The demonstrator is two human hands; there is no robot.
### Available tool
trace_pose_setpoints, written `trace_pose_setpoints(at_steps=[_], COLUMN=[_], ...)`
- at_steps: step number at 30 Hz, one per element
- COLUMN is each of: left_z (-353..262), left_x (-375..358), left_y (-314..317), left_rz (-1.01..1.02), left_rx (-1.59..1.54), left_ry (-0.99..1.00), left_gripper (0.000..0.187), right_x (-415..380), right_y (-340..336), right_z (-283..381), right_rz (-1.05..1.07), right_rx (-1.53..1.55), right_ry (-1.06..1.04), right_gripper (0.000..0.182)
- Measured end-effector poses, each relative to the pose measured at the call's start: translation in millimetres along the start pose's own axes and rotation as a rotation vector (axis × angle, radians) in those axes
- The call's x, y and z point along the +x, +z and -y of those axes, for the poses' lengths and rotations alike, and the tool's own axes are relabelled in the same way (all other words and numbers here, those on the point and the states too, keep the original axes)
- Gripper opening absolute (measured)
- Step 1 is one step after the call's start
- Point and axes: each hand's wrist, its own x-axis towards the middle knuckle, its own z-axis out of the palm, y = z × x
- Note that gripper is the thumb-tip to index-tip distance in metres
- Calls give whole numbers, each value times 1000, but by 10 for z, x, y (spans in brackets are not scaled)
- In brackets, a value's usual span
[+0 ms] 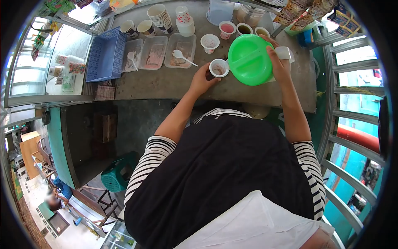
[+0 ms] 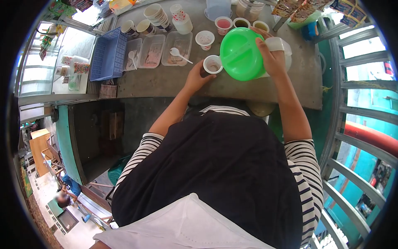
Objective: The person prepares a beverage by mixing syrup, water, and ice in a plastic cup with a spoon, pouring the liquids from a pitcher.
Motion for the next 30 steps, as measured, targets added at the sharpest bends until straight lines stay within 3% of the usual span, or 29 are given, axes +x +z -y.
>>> trace_pose_setpoints(at_steps=[5, 10, 17, 19, 26, 30], left_z=[-26, 80, 116, 68, 58, 23], left_x=[-74, -86, -95, -107, -89, -96], left_y=[-14, 65, 113, 112, 123, 121], left_rz=[-37, -127, -185, -178, -191, -208], left_rx=[254, 481, 529, 524, 518, 494], left_ry=[-5, 143, 110, 46, 87, 52], left_gripper=[73, 63, 63, 65, 63, 60], right_x=[-3, 16, 42, 12, 5, 49], right_y=[101, 126, 124, 145, 88, 46], right_z=[69, 154, 126, 165, 115, 22], right_rz=[50, 69, 103, 93, 92, 53], right_rx=[-223, -359, -250, -366, -310, -98], right_ry=[-91, -102, -63, -104, -65, -5], right_gripper=[40, 40, 39, 40, 40, 42])
